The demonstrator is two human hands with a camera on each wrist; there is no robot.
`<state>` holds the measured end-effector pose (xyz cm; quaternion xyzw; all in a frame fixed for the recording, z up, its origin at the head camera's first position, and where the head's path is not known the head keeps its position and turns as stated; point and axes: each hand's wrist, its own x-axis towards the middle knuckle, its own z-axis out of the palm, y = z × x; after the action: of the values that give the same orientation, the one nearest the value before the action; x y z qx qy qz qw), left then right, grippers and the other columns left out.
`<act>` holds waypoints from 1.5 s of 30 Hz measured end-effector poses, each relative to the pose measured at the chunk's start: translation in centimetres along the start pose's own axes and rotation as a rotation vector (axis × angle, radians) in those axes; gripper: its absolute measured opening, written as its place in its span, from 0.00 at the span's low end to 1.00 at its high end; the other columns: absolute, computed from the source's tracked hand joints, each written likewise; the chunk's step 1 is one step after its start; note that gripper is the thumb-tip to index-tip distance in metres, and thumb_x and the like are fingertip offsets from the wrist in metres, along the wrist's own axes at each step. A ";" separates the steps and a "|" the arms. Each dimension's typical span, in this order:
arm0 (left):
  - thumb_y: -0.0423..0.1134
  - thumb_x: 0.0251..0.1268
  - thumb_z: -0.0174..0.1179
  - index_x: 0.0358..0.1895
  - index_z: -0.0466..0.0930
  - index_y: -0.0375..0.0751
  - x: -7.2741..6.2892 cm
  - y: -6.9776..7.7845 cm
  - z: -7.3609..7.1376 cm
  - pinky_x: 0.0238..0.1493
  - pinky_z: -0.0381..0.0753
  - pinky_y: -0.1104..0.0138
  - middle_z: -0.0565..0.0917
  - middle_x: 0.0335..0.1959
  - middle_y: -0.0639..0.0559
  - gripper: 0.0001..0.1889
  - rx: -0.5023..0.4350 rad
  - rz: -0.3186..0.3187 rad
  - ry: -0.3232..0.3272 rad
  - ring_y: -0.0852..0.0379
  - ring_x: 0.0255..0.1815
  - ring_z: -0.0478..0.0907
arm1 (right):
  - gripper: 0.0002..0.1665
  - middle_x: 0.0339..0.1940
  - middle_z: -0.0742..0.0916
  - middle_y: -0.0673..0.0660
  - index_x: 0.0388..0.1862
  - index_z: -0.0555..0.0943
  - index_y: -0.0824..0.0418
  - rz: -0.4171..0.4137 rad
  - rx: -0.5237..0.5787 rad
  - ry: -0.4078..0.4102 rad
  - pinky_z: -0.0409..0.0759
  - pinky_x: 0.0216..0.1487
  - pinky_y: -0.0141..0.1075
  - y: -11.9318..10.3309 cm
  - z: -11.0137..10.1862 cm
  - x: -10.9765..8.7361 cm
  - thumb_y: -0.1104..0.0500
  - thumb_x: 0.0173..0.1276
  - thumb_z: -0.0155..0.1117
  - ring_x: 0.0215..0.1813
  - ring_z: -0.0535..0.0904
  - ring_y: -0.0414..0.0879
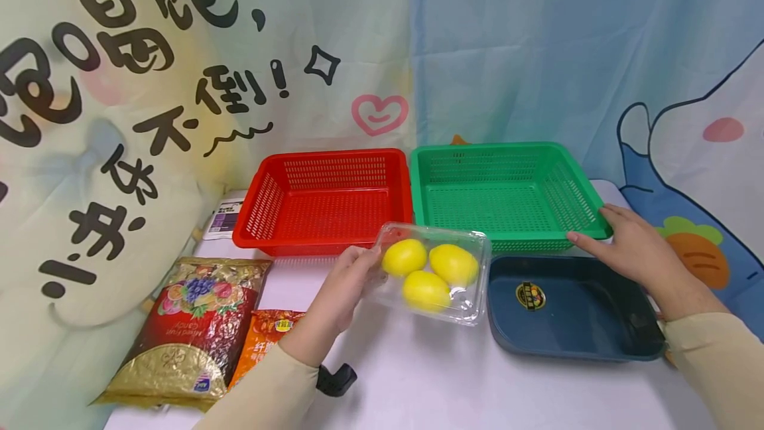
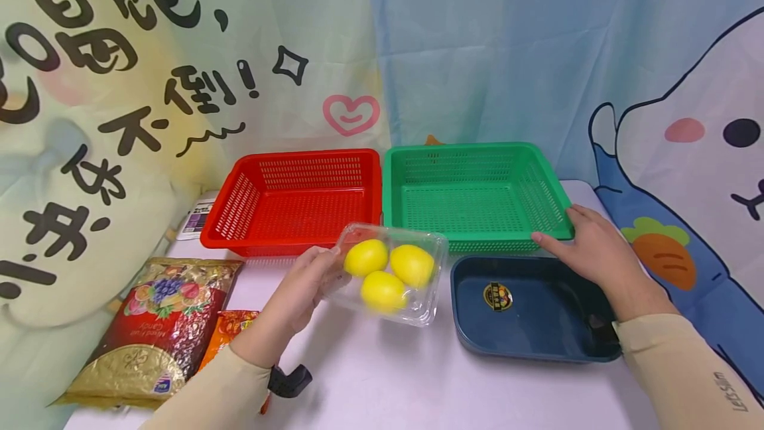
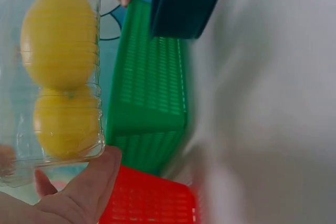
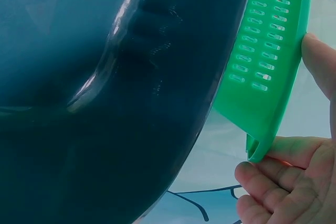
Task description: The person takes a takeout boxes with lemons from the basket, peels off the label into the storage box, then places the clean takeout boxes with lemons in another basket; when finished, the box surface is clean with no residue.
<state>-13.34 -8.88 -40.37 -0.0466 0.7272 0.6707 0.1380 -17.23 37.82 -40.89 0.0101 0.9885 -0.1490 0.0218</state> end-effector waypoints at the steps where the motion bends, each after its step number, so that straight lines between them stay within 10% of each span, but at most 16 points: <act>1: 0.52 0.79 0.53 0.53 0.71 0.37 0.2 0.2 0.1 0.74 0.76 0.44 0.82 0.59 0.38 0.20 -0.007 -0.002 -0.002 0.43 0.61 0.84 | 0.67 0.75 0.60 0.88 0.77 0.53 0.85 -0.001 0.000 0.002 0.59 0.70 0.80 0.0 0.0 0.0 0.27 0.73 0.58 0.72 0.58 0.84; 10: 0.52 0.78 0.54 0.51 0.71 0.39 2.0 2.3 0.6 0.61 0.78 0.56 0.79 0.53 0.42 0.18 -0.042 -0.013 0.006 0.48 0.56 0.77 | 0.67 0.75 0.60 0.88 0.77 0.53 0.85 0.002 -0.003 0.011 0.59 0.69 0.80 0.1 0.0 0.0 0.28 0.73 0.59 0.72 0.58 0.84; 19: 0.52 0.77 0.55 0.55 0.71 0.37 3.7 4.1 1.7 0.75 0.73 0.47 0.77 0.58 0.42 0.21 -0.058 -0.024 0.019 0.46 0.63 0.73 | 0.68 0.76 0.60 0.87 0.78 0.52 0.85 0.011 0.002 0.000 0.59 0.69 0.80 0.1 0.0 0.0 0.27 0.72 0.59 0.72 0.58 0.84; 45: 0.55 0.75 0.59 0.59 0.70 0.46 8.3 8.1 6.4 0.66 0.82 0.53 0.77 0.57 0.48 0.21 -0.125 -0.100 0.056 0.50 0.63 0.73 | 0.67 0.76 0.60 0.86 0.78 0.53 0.84 0.037 -0.001 0.013 0.59 0.71 0.79 -0.1 0.3 0.1 0.27 0.72 0.59 0.73 0.58 0.83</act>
<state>-22.47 -0.80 -35.14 -0.1102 0.6842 0.7055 0.1480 -17.31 37.68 -41.17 0.0293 0.9884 -0.1480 0.0179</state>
